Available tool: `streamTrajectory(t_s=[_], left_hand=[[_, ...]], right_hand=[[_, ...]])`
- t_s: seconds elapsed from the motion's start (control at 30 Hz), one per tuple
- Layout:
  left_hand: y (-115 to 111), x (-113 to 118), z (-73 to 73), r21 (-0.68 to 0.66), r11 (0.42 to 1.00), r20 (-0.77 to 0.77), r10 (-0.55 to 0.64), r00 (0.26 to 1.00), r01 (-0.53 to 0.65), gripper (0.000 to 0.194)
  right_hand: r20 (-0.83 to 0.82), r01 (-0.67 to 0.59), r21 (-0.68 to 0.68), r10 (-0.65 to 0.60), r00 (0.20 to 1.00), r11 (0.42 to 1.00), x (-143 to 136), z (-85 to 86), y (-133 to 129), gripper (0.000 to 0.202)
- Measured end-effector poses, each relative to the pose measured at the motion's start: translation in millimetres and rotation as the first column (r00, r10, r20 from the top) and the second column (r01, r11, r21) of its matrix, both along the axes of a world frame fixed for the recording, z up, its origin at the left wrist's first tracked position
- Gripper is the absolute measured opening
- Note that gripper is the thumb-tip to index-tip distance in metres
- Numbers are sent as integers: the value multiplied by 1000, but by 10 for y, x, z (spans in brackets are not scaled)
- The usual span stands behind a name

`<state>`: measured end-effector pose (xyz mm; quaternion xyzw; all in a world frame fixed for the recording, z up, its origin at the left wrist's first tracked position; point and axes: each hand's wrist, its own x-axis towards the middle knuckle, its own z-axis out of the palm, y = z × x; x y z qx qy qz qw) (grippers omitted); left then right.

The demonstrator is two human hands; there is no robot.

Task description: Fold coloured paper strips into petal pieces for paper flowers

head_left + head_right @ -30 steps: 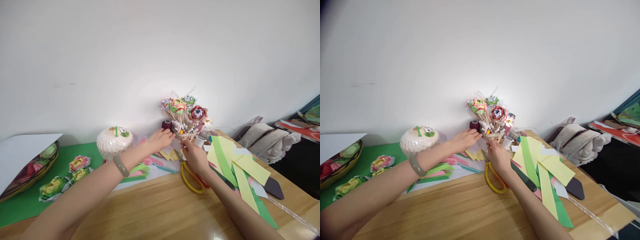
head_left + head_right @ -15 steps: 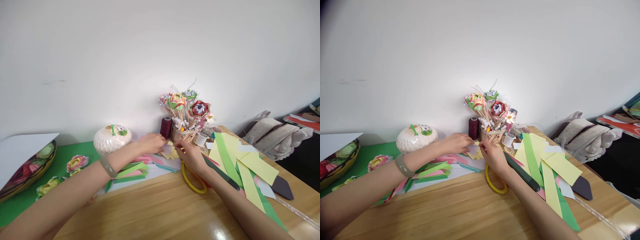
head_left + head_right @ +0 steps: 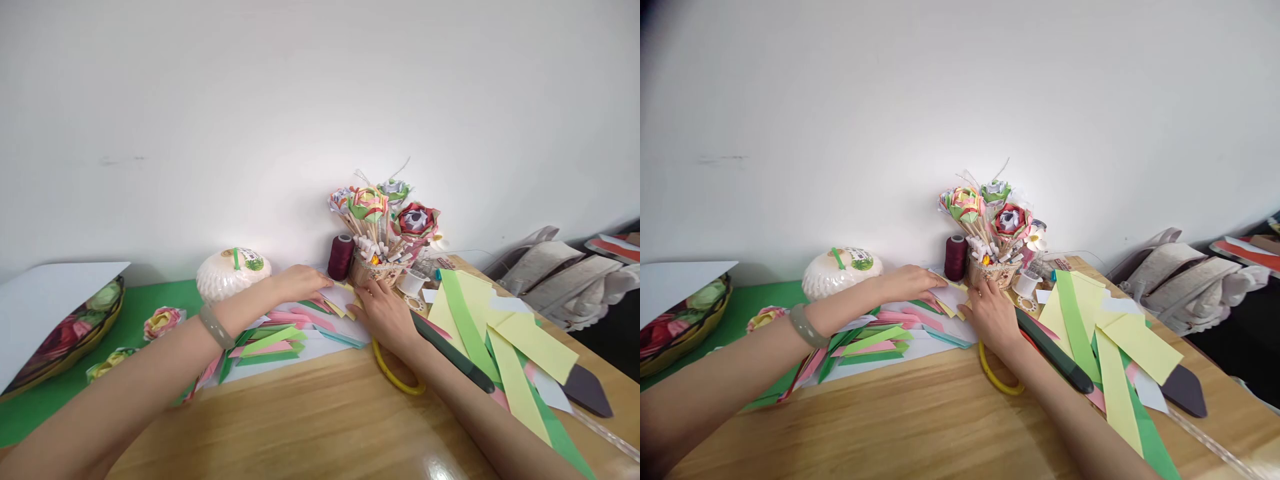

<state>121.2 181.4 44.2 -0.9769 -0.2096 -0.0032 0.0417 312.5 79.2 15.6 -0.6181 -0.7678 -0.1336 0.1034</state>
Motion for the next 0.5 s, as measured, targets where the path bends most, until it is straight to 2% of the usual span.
streamTrajectory(t_s=[0.23,0.5], left_hand=[[33,66,158,-72,997,-177,-17,984,5,26],[102,-11,359,39,993,-191,118,974,-113,29]], right_hand=[[64,-34,-49,37,997,998,62,-12,-17,29],[114,-44,-78,53,992,996,68,34,-1,25]])
